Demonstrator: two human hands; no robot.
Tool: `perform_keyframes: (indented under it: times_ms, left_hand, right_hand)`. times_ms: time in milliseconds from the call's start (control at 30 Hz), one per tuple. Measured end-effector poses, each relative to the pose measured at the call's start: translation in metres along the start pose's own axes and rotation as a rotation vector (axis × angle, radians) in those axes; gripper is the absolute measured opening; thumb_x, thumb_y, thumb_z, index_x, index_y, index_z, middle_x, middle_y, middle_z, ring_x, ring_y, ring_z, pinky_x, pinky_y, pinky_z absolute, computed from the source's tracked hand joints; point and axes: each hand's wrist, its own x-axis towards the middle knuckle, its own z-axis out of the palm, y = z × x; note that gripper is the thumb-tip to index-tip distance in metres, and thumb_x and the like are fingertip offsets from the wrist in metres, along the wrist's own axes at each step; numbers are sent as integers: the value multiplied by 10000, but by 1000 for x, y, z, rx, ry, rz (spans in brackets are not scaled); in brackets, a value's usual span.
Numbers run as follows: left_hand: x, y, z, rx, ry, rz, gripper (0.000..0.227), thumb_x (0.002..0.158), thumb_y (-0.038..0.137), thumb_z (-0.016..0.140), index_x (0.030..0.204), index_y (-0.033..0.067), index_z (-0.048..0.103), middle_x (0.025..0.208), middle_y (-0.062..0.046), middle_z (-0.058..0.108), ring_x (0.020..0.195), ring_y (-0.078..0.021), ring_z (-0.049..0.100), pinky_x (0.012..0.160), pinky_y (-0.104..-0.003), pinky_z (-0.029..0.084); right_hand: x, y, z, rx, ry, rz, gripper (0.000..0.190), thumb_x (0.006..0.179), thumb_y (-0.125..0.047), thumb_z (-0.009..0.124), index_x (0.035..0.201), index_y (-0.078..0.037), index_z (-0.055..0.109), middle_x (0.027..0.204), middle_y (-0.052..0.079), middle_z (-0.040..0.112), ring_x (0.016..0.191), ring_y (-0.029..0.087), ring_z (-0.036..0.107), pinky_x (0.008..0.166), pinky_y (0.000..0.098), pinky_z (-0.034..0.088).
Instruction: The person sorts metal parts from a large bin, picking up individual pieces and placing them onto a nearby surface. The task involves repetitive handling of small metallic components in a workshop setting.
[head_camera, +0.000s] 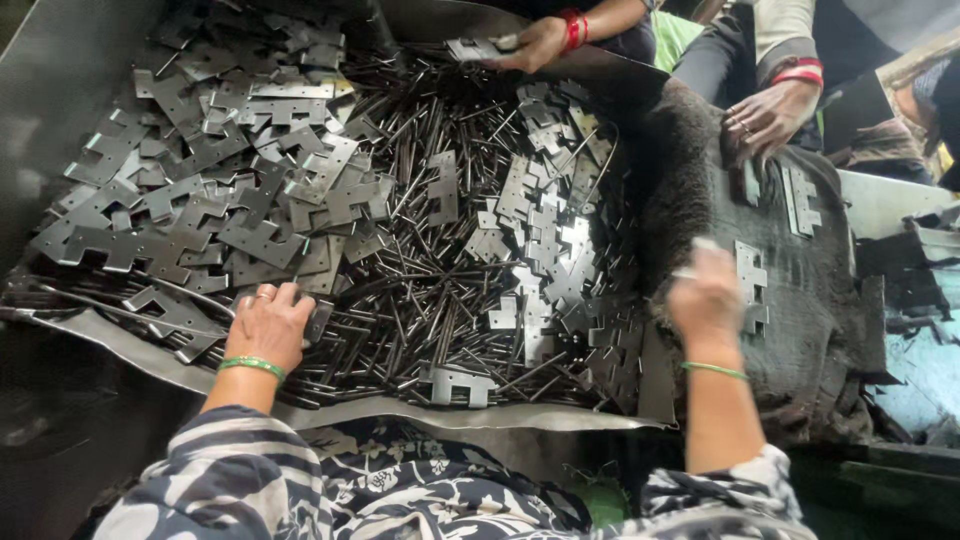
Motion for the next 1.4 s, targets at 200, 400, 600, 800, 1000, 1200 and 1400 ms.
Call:
perform_keyframes:
  times_ms: [200,400,600,800,1000,1200,1400]
  left_hand:
    - [-5,0,-17,-123,328,69,223,828,95,658,1037,150,712,1162,-40,691,1011,-260,699,809,-372,573]
    - [-19,31,-50,-1058,584,11,193,1009,112,555,1084,34,715,1122,-113,737,1035,-304,728,909,-381,577]
    - [-41,52,-110,-2388,547,492,344,958,-78,654,1290,9,688,1416,-210,666,1111,-251,739,954,-364,615]
    - [-25,44,-110,-2213,601,145,642,774,-156,593,1372,78,560,1405,-86,604,1297,-156,672,1020,-365,622]
    - [26,61,-16,-601,406,-43,278,844,53,700,1120,77,712,1053,-114,728,989,-290,681,896,-418,545]
    - [40,79,40,-466,466,111,258,797,-5,659,1013,127,709,1112,-61,745,1045,-275,694,957,-412,529]
    - [52,108,31,-1404,697,-213,217,938,120,650,1142,48,669,1054,-87,734,956,-227,714,856,-349,557]
  right_hand:
    - [43,-146,50,371,-353,-128,496,782,-217,726,1234,-17,680,1246,266,634,1062,431,644,878,478,547]
    - [59,-171,98,279,-497,-76,335,723,-203,704,1040,-99,729,1094,174,651,1055,364,656,906,422,572]
    - [47,-180,66,298,-447,-150,335,722,-281,753,950,-43,692,986,157,637,945,370,655,776,470,549]
    - [16,-167,8,670,-154,72,184,935,-133,609,1052,-29,706,1004,174,681,903,352,675,825,413,551]
    - [-16,-143,-26,914,-457,433,250,980,-107,666,1172,37,735,921,164,700,754,157,609,676,373,519]
    - [-12,-153,-51,1620,-587,724,283,875,39,681,1157,54,698,1004,96,755,827,168,743,765,361,634]
    - [9,-174,-45,1968,-318,1266,257,953,-20,666,1208,-3,645,994,92,731,893,177,714,852,405,635]
